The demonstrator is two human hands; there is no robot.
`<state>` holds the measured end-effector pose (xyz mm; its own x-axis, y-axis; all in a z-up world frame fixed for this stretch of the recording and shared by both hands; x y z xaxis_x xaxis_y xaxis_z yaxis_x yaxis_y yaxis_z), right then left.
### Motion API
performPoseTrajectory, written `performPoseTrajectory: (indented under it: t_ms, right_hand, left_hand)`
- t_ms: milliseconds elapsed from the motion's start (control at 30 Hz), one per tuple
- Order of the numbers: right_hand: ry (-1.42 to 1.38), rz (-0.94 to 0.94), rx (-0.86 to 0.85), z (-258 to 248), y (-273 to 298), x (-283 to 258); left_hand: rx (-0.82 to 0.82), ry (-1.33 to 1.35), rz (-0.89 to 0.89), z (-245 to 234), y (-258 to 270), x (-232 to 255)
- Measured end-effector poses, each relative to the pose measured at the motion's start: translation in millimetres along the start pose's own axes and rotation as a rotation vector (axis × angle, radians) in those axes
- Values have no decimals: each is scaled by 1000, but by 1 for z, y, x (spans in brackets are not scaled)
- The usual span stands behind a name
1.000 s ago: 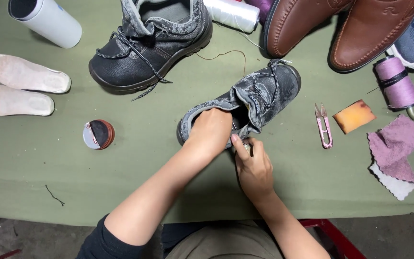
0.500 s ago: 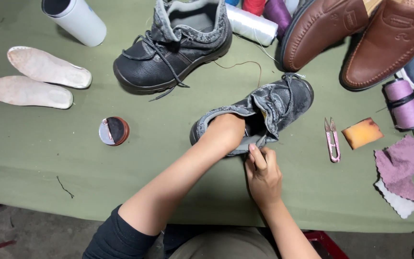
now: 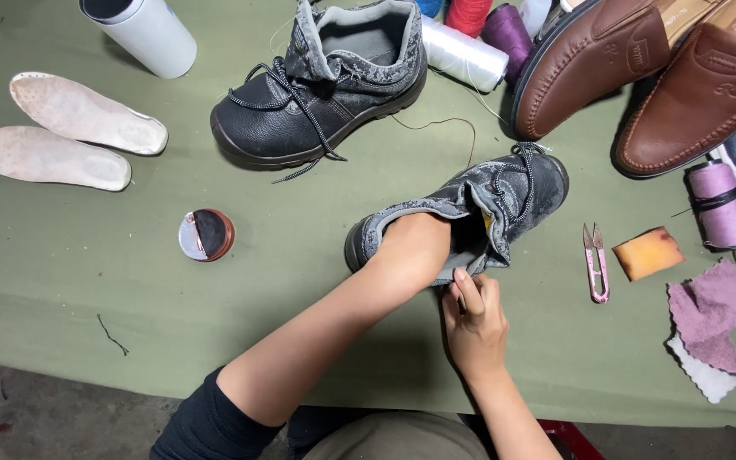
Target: The person prepares a spool of thread, then uses a stitching awl and needle to sew the upper of a worn black shoe. They repeatedly pierce the shoe material and pull the thread through, working along the side and collar of the shoe.
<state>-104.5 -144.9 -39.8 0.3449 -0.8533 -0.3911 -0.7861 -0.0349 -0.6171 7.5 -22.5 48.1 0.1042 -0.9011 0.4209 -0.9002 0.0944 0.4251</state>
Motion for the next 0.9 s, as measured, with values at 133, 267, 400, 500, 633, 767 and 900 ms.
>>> performPoseTrajectory:
  t_ms: [133,267,400,500,633,767,900]
  right_hand:
    - [-7,11,-15,0,0,0]
    - [-10,8,-11,-1,-2,-1]
    - [-7,7,-8,-1,-1,-1]
    - [7,12,-3,-2,-1,-1]
    - [37,16,-14,-1,-2,-2]
    - [27,81,-102,-9,-13,-13]
    - [-249,415,-221,-42,-48,-34]
  left_hand:
    - [153,-36,120,25,-11,-10]
    - [309,-78,244,47,-17,-27]
    - [415,-106,328,68,-29,-38]
    - [521,-133,413,83,-38,-48]
    - [407,-82,562,44,-26,-44]
    - [137,-63,639,6,-25,-34]
    - [162,-81,652,-23,-31,-37]
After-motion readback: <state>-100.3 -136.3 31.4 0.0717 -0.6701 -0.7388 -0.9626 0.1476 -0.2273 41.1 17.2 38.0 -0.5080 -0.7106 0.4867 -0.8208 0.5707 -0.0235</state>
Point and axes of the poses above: each hand's wrist, its own y-axis away from the middle knuckle, its own z-axis out of the palm, x = y × z, the point moved 1 cm from there along -y, towards the middle knuckle, and after that the axes turned 1 degree about -z, right-handed, at the moved point
